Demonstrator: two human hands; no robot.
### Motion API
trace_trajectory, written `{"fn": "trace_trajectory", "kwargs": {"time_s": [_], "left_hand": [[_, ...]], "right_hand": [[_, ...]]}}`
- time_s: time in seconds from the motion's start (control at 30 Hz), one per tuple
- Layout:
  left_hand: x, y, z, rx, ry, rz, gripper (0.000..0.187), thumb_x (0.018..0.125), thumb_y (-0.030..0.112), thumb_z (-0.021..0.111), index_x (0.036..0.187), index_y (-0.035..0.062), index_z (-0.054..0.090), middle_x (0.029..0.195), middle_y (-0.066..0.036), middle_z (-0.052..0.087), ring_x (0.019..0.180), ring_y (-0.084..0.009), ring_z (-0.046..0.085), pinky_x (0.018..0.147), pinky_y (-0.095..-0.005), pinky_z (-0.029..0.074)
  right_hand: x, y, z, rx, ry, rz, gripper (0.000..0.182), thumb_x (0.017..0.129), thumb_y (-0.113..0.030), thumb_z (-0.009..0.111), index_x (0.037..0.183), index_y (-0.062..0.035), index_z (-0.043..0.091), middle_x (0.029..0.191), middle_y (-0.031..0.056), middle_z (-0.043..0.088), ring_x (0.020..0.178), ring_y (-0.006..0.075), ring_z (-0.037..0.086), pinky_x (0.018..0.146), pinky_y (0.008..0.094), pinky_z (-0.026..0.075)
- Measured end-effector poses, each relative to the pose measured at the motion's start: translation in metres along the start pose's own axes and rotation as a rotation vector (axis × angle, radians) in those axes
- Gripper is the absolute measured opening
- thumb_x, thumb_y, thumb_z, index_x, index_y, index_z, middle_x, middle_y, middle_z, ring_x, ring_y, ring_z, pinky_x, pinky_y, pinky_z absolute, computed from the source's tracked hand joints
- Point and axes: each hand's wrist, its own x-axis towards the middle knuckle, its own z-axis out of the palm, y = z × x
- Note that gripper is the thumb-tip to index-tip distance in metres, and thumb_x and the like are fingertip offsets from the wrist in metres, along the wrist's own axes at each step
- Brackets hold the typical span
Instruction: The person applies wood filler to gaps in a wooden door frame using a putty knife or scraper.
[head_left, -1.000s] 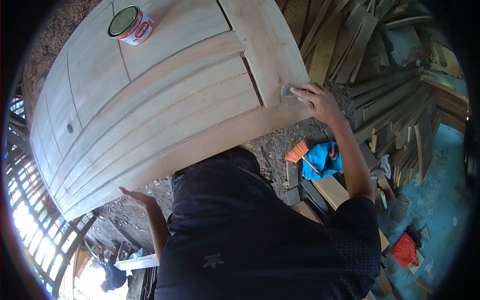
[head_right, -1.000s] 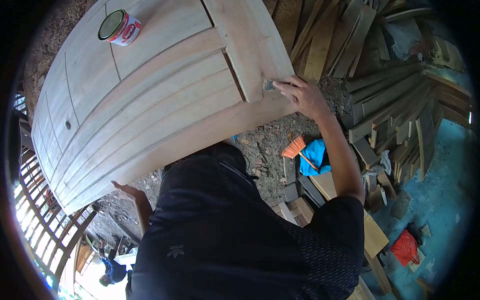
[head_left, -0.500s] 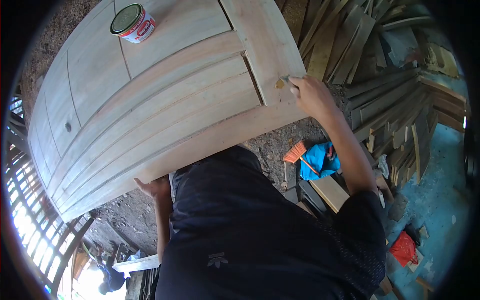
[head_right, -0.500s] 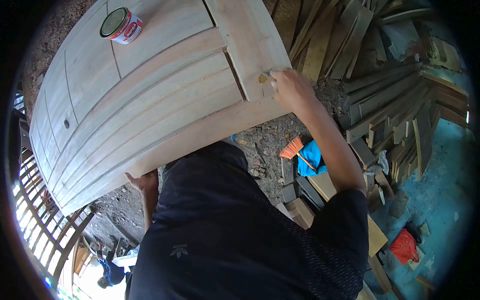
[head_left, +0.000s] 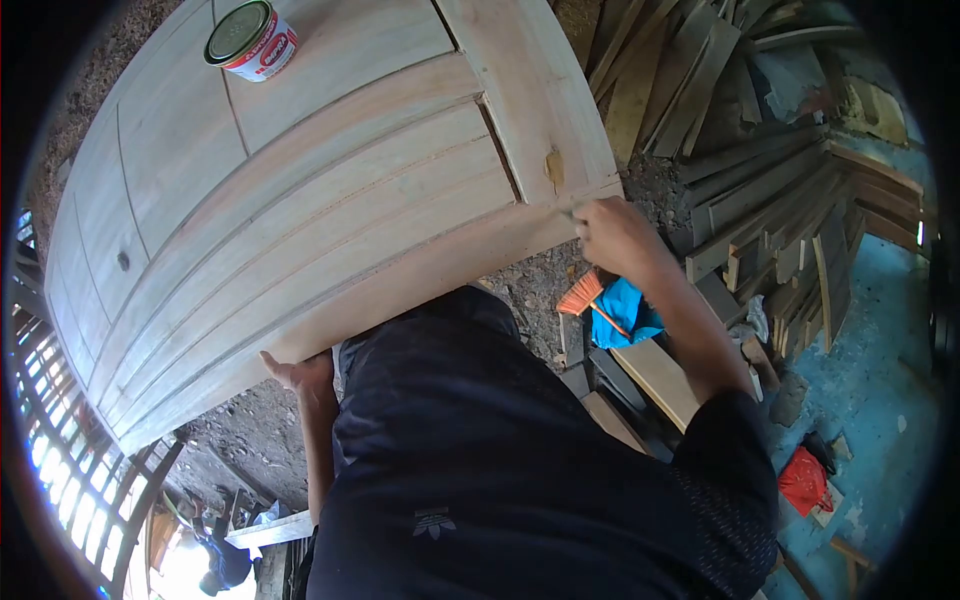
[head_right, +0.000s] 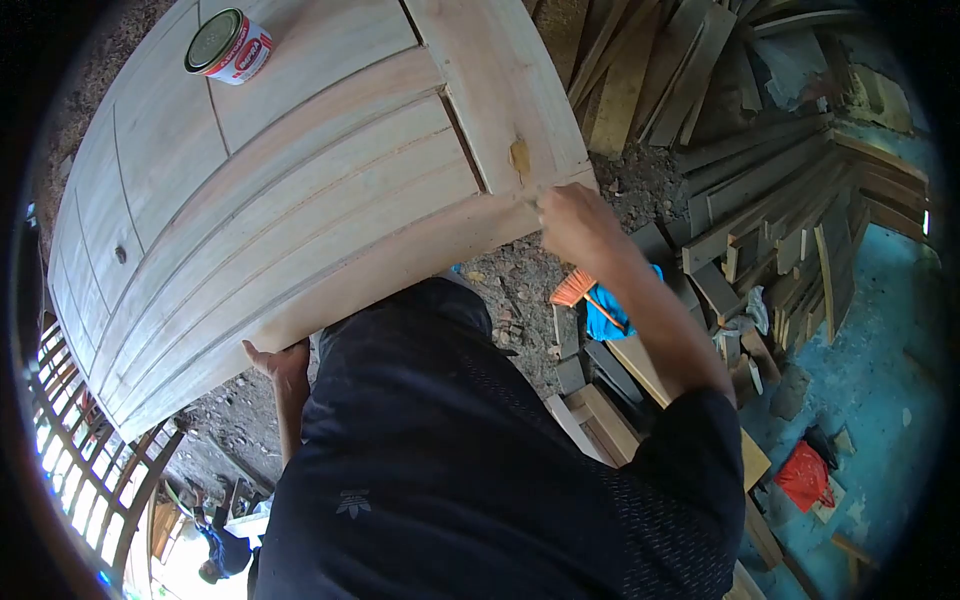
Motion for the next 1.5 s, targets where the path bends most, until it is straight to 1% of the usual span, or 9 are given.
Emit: {"fn": "trace_trajectory", "kwargs": {"time_s": [0.07, 0.17, 0.3, 0.57, 1.0, 1.1, 1.23, 1.37, 1.5], "left_hand": [[0.006, 0.0, -0.004, -0.022, -0.031, -0.011, 0.086, 0.091, 0.072, 0.055, 0.15, 0.0107, 0.047, 0.15, -0.016, 0.05, 0.137, -0.0376, 0.048, 0.114, -0.059, 0.037], [0.005, 0.001, -0.003, -0.028, 0.004, -0.022, 0.086, 0.091, 0.073, 0.055, 0.15, 0.0108, 0.047, 0.15, -0.016, 0.051, 0.137, -0.0376, 0.047, 0.114, -0.0591, 0.036], [0.004, 0.001, -0.006, -0.023, -0.027, -0.026, 0.087, 0.091, 0.073, 0.055, 0.151, 0.011, 0.045, 0.151, -0.016, 0.049, 0.138, -0.0377, 0.046, 0.115, -0.0592, 0.036], [-0.002, 0.001, 0.0, -0.051, -0.049, -0.026, 0.089, 0.091, 0.071, 0.056, 0.153, 0.01, 0.042, 0.153, -0.018, 0.046, 0.14, -0.0395, 0.043, 0.116, -0.0601, 0.035], [-0.002, 0.001, 0.002, -0.065, -0.025, -0.039, 0.088, 0.09, 0.07, 0.058, 0.151, 0.0078, 0.044, 0.149, -0.019, 0.05, 0.137, -0.0385, 0.046, 0.115, -0.0594, 0.036], [0.005, 0.002, 0.001, -0.018, -0.025, -0.013, 0.087, 0.09, 0.07, 0.057, 0.151, 0.0089, 0.044, 0.15, -0.018, 0.049, 0.138, -0.0385, 0.045, 0.115, -0.0595, 0.036], [0.003, 0.003, -0.002, -0.028, -0.022, -0.036, 0.086, 0.091, 0.071, 0.056, 0.152, 0.0108, 0.044, 0.151, -0.017, 0.048, 0.138, -0.0388, 0.045, 0.115, -0.0596, 0.036], [0.006, 0.004, -0.003, -0.007, 0.004, -0.031, 0.086, 0.091, 0.071, 0.056, 0.152, 0.0109, 0.044, 0.152, -0.017, 0.048, 0.138, -0.0384, 0.044, 0.114, -0.0594, 0.036], [0.013, 0.006, -0.009, -0.082, 0.013, -0.059, 0.086, 0.091, 0.07, 0.057, 0.152, 0.0109, 0.044, 0.152, -0.017, 0.047, 0.138, -0.0382, 0.044, 0.113, -0.0593, 0.036]], "right_hand": [[-0.003, 0.024, -0.011, -0.034, -0.206, -0.059, 0.019, 0.089, -0.009, 0.066, 0.106, -0.0034, 0.072, 0.105, 0.0251, 0.07, 0.104, 0.0439, 0.067, 0.089, 0.0529, 0.052], [0.006, 0.055, -0.01, -0.053, 0.082, -0.183, 0.05, 0.089, 0.0, 0.061, 0.135, -0.0193, 0.067, 0.115, 0.0159, 0.067, 0.105, 0.0382, 0.066, 0.091, 0.0469, 0.054], [0.025, 0.068, 0.007, -0.137, 0.156, -0.391, 0.051, 0.091, 0.001, 0.058, 0.136, -0.022, 0.066, 0.11, 0.0126, 0.066, 0.103, 0.0326, 0.068, 0.087, 0.0454, 0.057], [0.01, 0.021, -0.044, -0.267, -0.088, -0.044, 0.041, 0.085, -0.003, 0.064, 0.125, -0.0113, 0.069, 0.111, 0.022, 0.069, 0.106, 0.0406, 0.066, 0.09, 0.0512, 0.053], [0.003, -0.01, 0.026, 0.03, 0.09, -0.04, 0.012, 0.088, -0.007, 0.064, 0.094, 0.0023, 0.067, 0.088, 0.0286, 0.068, 0.093, 0.048, 0.067, 0.083, 0.0539, 0.053], [-0.01, 0.006, -0.011, -0.012, -0.198, -0.084, 0.019, 0.089, -0.005, 0.063, 0.105, -0.0027, 0.071, 0.097, 0.0232, 0.07, 0.096, 0.0436, 0.068, 0.085, 0.0515, 0.054], [-0.008, 0.037, -0.016, -0.109, 0.047, -0.138, 0.044, 0.096, -0.006, 0.06, 0.136, -0.0217, 0.067, 0.115, 0.0118, 0.069, 0.102, 0.0343, 0.068, 0.086, 0.0456, 0.056], [0.01, 0.059, 0.02, -0.127, 0.175, -0.361, 0.043, 0.095, -0.004, 0.061, 0.134, -0.0208, 0.067, 0.116, 0.0118, 0.068, 0.102, 0.0328, 0.069, 0.086, 0.0458, 0.057], [-0.004, 0.03, -0.005, -0.174, 0.038, -0.124, 0.04, 0.092, -0.006, 0.063, 0.131, -0.0159, 0.069, 0.107, 0.0191, 0.071, 0.099, 0.038, 0.069, 0.086, 0.0482, 0.057]]}}
